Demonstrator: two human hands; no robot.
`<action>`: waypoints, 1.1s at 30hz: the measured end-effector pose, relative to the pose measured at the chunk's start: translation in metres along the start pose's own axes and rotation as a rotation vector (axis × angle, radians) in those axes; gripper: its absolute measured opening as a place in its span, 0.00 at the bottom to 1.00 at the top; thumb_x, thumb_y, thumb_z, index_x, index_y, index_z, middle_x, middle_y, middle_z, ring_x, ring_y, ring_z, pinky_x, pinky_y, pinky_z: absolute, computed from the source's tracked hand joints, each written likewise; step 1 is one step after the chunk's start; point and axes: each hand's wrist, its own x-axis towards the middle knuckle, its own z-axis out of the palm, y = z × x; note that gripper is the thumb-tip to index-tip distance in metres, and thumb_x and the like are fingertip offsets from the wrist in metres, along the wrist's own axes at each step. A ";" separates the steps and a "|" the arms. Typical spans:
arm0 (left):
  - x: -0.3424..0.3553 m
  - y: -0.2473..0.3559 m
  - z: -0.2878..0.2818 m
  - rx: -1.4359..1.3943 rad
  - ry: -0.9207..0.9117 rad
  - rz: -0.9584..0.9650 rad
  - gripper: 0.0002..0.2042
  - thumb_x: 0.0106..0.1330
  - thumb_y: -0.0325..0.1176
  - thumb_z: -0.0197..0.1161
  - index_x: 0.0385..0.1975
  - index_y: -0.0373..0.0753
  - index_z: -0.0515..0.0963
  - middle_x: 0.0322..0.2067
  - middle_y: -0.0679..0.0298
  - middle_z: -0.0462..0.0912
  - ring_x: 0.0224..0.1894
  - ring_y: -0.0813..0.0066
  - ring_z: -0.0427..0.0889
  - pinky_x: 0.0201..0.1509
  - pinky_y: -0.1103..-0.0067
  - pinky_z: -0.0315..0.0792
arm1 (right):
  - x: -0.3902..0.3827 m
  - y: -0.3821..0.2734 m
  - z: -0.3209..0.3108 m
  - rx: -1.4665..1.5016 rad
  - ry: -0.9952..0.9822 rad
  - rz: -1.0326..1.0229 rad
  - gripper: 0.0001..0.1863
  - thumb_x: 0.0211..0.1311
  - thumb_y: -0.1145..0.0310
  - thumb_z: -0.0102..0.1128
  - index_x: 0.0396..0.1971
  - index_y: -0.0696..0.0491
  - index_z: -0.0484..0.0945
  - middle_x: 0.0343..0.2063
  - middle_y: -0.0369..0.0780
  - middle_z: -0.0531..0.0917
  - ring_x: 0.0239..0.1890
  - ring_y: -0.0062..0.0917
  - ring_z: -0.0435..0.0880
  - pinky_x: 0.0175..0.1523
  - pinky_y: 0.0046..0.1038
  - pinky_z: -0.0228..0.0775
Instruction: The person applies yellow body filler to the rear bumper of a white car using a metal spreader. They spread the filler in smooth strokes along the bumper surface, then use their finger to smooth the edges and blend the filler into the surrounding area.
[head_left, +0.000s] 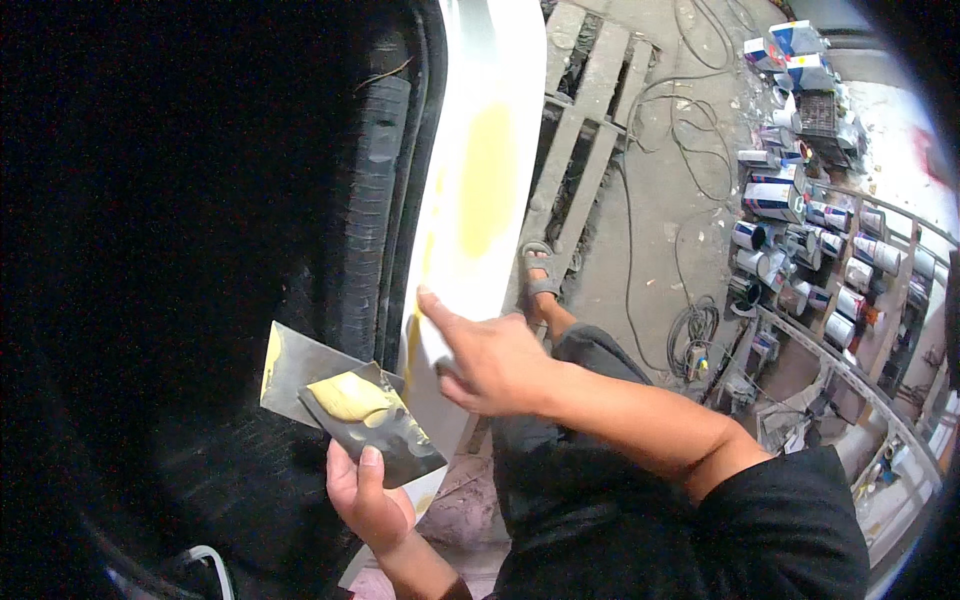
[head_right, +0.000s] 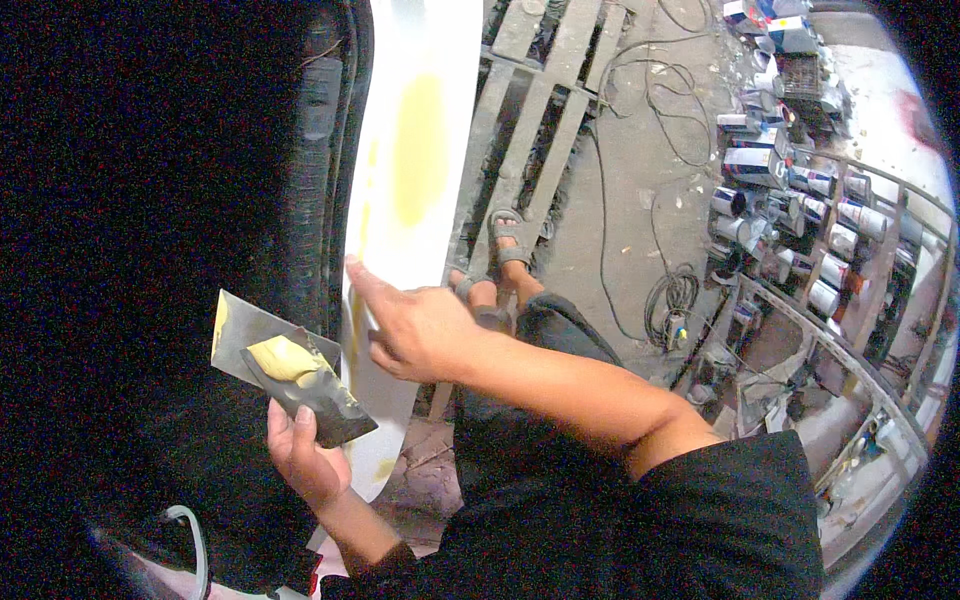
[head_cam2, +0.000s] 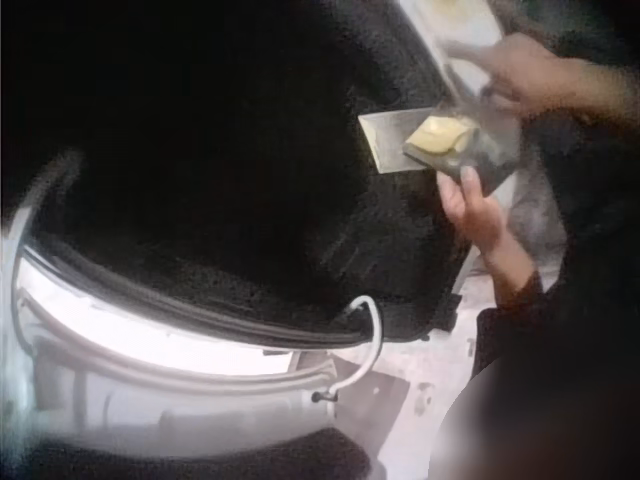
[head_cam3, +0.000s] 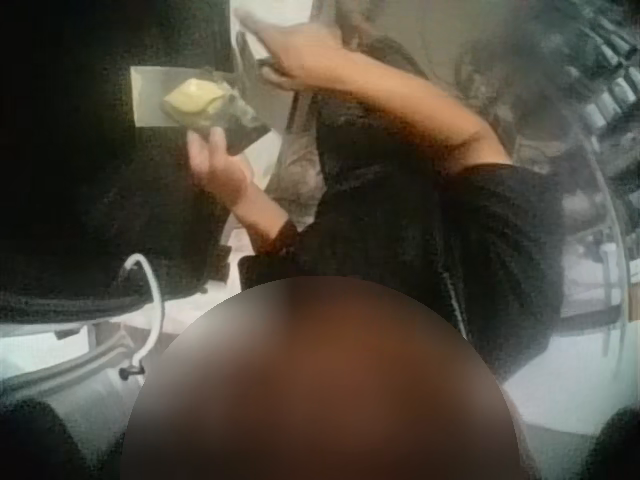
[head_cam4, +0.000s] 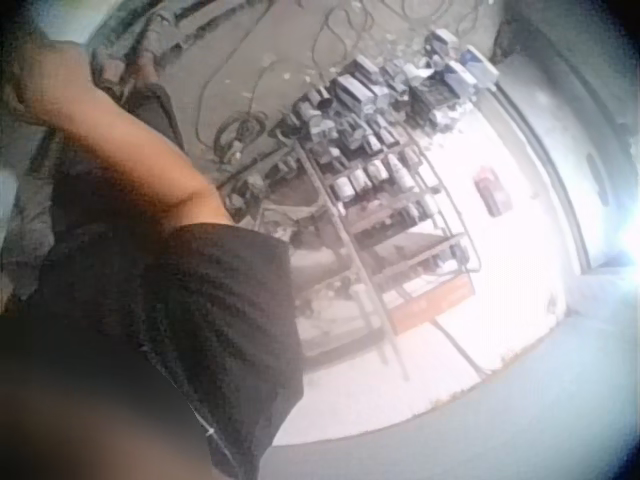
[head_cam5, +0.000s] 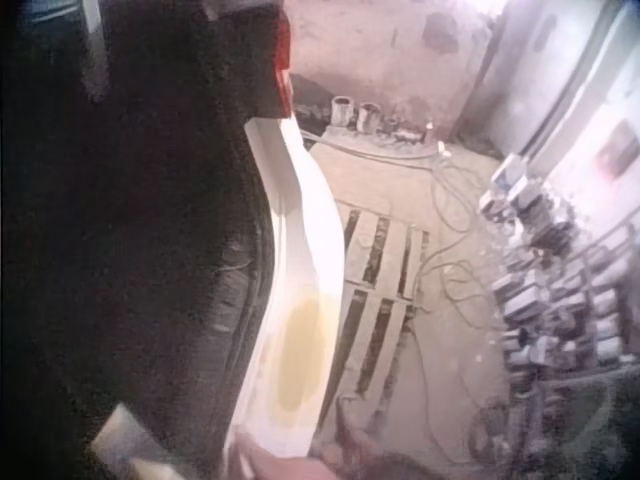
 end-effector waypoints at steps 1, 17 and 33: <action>-0.001 -0.001 0.000 -0.029 -0.019 0.005 0.27 0.64 0.27 0.55 0.63 0.21 0.64 0.57 0.48 0.75 0.59 0.59 0.76 0.67 0.67 0.67 | -0.007 0.000 -0.005 0.006 0.036 -0.003 0.47 0.53 0.66 0.63 0.71 0.65 0.50 0.56 0.54 0.79 0.30 0.41 0.87 0.40 0.43 0.79; 0.006 0.001 0.008 -0.086 -0.082 -0.005 0.19 0.68 0.23 0.57 0.57 0.26 0.71 0.51 0.59 0.79 0.51 0.75 0.77 0.61 0.78 0.68 | -0.008 -0.024 -0.036 0.244 0.013 -0.415 0.49 0.47 0.68 0.63 0.72 0.60 0.54 0.28 0.45 0.82 0.27 0.40 0.83 0.36 0.40 0.76; 0.010 -0.001 0.002 -0.104 -0.044 0.037 0.23 0.67 0.22 0.54 0.62 0.22 0.67 0.55 0.50 0.77 0.56 0.64 0.77 0.64 0.71 0.69 | 0.035 0.030 -0.072 0.278 0.202 0.133 0.45 0.57 0.68 0.58 0.73 0.57 0.49 0.58 0.52 0.79 0.32 0.35 0.84 0.44 0.33 0.78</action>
